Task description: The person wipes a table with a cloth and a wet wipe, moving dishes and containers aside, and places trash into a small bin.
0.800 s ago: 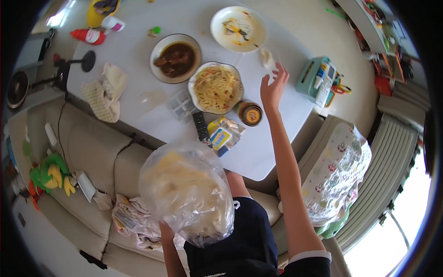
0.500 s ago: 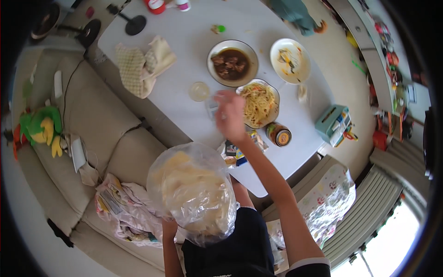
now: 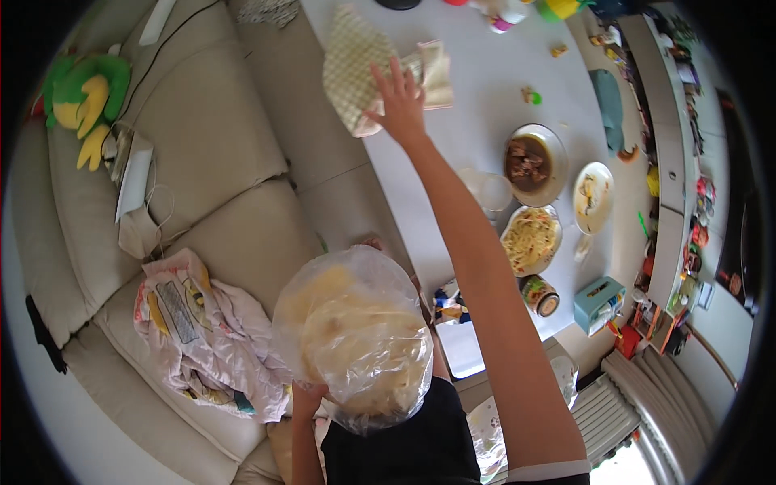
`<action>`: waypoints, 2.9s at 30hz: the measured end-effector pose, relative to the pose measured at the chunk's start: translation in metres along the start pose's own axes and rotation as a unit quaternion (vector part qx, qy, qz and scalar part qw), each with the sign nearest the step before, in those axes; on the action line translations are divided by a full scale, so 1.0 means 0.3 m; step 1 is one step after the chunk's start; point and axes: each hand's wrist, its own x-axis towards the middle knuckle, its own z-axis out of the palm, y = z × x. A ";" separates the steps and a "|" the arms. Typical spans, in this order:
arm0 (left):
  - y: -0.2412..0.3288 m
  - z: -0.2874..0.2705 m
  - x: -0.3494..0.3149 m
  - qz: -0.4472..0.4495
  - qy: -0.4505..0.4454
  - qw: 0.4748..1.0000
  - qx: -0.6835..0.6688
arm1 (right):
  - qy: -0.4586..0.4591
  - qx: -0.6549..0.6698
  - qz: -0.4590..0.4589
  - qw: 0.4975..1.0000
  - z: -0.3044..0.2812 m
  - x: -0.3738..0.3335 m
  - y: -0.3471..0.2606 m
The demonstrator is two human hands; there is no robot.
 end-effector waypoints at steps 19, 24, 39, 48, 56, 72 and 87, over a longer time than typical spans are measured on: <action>-0.163 -0.479 0.216 0.153 -0.084 0.942 0.288 | 0.132 0.366 0.239 0.890 -0.794 -0.840 -0.230; 0.029 -0.454 0.317 0.188 -0.182 0.895 0.362 | 0.117 0.222 0.367 0.896 -0.910 -1.349 -0.336; 0.279 -0.070 0.221 0.211 -0.385 0.700 0.563 | 0.063 -0.053 0.752 0.654 -0.358 -1.813 -0.225; 0.347 0.069 0.094 0.195 -0.393 0.662 0.608 | 0.019 -0.048 0.766 0.641 -0.304 -1.828 -0.155; 0.346 0.252 -0.022 0.156 -0.366 0.668 0.629 | 0.043 -0.041 0.750 0.659 -0.349 -1.812 0.099; 0.241 0.697 -0.163 0.102 -0.398 0.645 0.644 | 0.099 -0.142 0.742 0.648 -0.460 -1.778 0.684; 0.257 0.826 -0.264 0.079 -0.436 0.624 0.643 | 0.168 -0.131 0.728 0.651 -0.672 -2.037 0.895</action>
